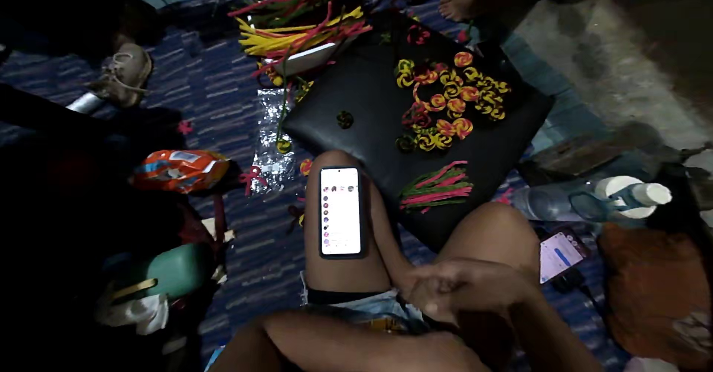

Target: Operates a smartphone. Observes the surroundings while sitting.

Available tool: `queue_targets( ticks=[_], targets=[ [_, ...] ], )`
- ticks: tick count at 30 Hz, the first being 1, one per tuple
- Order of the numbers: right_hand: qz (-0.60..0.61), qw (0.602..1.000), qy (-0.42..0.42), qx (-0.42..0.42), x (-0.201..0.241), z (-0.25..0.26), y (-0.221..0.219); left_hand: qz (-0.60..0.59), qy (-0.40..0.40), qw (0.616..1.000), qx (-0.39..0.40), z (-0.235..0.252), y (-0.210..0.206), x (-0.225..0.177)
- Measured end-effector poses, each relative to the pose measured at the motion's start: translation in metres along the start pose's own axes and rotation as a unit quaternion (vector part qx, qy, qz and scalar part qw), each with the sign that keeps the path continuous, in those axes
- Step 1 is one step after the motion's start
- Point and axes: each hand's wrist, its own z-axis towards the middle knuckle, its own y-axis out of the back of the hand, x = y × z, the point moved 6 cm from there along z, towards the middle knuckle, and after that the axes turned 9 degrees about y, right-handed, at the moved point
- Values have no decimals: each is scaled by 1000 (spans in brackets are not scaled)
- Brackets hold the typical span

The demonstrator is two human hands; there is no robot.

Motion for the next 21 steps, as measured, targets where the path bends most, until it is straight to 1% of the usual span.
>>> queue_targets(
  ticks=[2,3,4,5,7,8,10,11,13,14,15,16,18,20,21],
  targets=[
    [-113,982,-133,-77,-17,-14,17,-1,2,999,36,0,-2,-2],
    [-149,971,-156,-103,-20,-19,24,-5,-5,999,35,0,-3,-2],
    [-167,968,-135,-128,-20,-23,27,-9,-14,1000,23,0,-2,-3],
    [-160,972,-82,-150,-18,-27,28,-14,-18,1000,14,-1,-1,-4],
    [-90,978,35,-186,-14,-33,29,-14,-10,1000,15,-1,1,-7],
    [-71,974,59,-207,-12,-35,31,-9,-8,1000,10,0,2,-7],
    [-103,954,57,-275,-7,-36,42,3,-2,1000,-5,2,5,-5],
    [-154,935,47,-315,-5,-36,52,14,3,1000,-18,2,7,-4],
    [-292,875,7,-385,-1,-36,73,39,1,998,-53,3,14,0],
    [-352,844,-29,-404,1,-38,82,43,11,998,-39,3,20,1],
    [-390,823,-76,-406,0,-39,90,40,25,999,-12,5,23,3],
    [-407,813,-115,-400,-3,-41,96,36,37,999,15,7,24,6],
    [-417,812,-165,-373,-12,-43,102,26,56,997,38,8,25,18],
    [-443,805,-180,-350,-22,-44,109,6,90,996,20,9,32,32],
    [-458,801,-182,-341,-28,-45,113,-5,125,992,-8,10,40,42]
  ],
)
